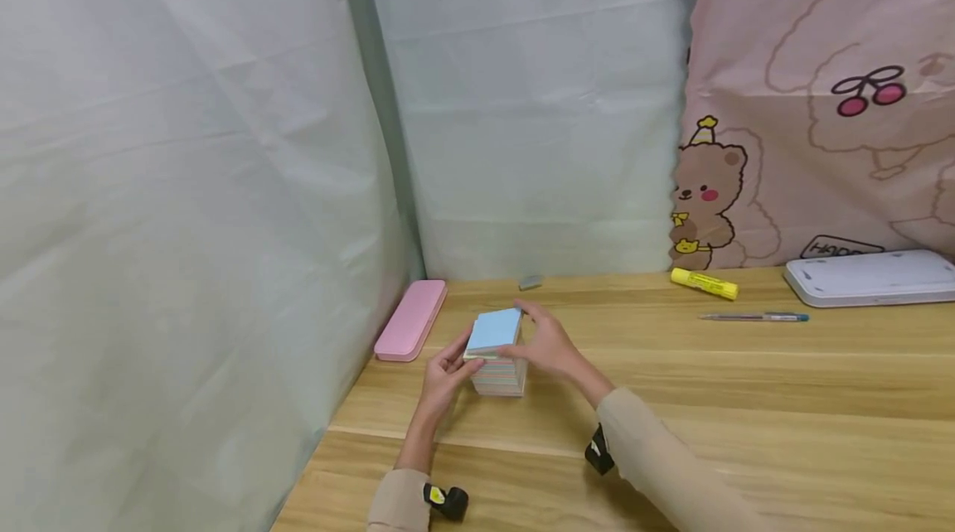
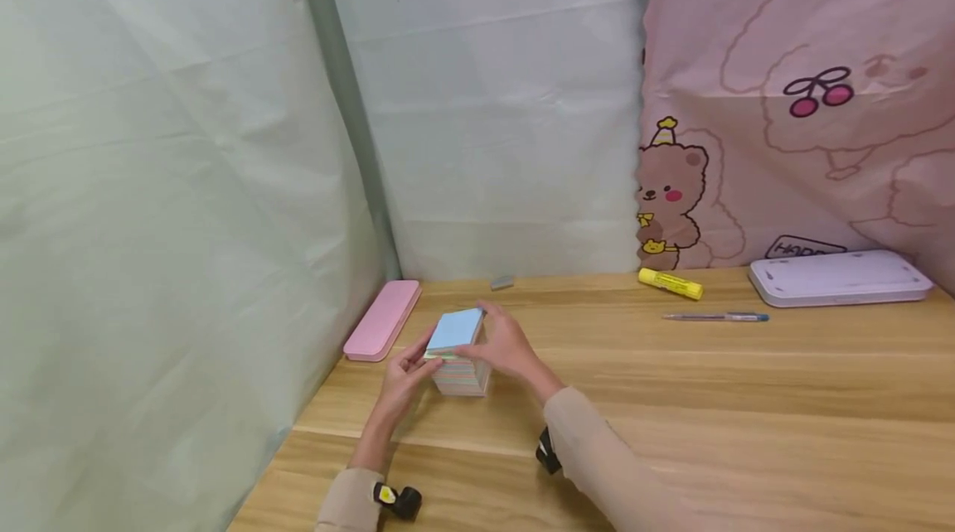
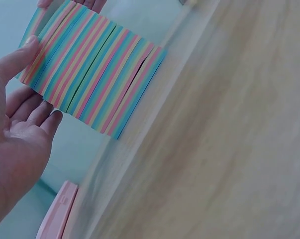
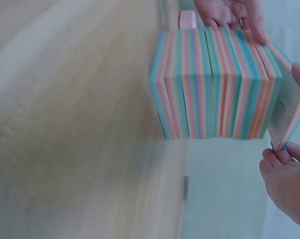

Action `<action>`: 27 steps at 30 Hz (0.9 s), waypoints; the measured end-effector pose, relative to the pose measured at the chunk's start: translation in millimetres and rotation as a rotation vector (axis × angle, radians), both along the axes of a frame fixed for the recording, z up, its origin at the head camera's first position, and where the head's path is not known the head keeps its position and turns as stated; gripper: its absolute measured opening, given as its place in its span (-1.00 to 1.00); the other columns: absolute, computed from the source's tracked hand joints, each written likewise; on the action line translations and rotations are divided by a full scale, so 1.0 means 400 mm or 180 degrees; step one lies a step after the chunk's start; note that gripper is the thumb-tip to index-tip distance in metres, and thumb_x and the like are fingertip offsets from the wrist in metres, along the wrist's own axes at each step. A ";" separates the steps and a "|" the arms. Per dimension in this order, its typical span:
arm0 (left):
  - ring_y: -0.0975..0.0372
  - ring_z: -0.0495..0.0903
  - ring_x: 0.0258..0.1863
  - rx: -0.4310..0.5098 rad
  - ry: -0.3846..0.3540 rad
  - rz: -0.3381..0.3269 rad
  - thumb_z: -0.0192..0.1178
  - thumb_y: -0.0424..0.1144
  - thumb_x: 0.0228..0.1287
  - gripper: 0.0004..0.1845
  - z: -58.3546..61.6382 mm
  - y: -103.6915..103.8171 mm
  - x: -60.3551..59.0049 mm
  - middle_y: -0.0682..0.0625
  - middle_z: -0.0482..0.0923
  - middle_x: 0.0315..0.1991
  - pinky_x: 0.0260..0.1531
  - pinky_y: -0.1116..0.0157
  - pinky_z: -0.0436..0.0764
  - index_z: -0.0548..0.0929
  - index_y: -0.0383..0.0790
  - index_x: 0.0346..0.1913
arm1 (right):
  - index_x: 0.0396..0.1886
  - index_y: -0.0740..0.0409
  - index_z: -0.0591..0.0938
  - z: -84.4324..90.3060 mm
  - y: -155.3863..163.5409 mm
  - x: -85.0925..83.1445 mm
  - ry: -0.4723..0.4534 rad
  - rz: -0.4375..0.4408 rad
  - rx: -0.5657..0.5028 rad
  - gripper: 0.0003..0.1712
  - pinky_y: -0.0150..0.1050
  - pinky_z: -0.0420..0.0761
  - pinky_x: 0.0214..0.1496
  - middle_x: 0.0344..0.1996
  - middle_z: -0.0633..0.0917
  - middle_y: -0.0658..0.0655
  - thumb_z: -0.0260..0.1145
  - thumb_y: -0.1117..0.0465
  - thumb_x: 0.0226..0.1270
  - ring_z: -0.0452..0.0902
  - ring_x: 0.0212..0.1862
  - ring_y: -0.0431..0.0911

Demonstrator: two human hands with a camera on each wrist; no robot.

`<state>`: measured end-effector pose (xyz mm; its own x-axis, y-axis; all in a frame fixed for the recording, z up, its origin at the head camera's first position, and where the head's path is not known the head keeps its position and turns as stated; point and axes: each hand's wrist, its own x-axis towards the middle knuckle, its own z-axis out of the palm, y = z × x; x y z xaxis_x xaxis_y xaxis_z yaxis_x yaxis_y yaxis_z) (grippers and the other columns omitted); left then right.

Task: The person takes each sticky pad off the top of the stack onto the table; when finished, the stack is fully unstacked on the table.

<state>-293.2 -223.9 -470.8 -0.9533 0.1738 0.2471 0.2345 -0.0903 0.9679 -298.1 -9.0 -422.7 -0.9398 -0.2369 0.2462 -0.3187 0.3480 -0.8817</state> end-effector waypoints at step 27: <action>0.06 0.35 0.39 -0.0014 0.0051 0.0213 0.21 -0.48 0.26 -0.37 -0.002 0.013 0.006 -0.38 0.19 0.43 0.25 0.53 0.46 0.26 -0.58 0.35 | 0.51 0.40 0.00 -0.074 0.225 -0.229 -0.0732 -0.0157 0.0019 0.05 0.20 0.21 0.53 0.47 0.14 0.47 0.40 0.10 0.24 0.08 0.48 0.34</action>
<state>-290.9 -218.5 -471.5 -0.9587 0.1108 0.2619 0.2554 -0.0696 0.9643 -389.7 81.0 -452.2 -0.9815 -0.1901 0.0229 -0.0920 0.3635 -0.9270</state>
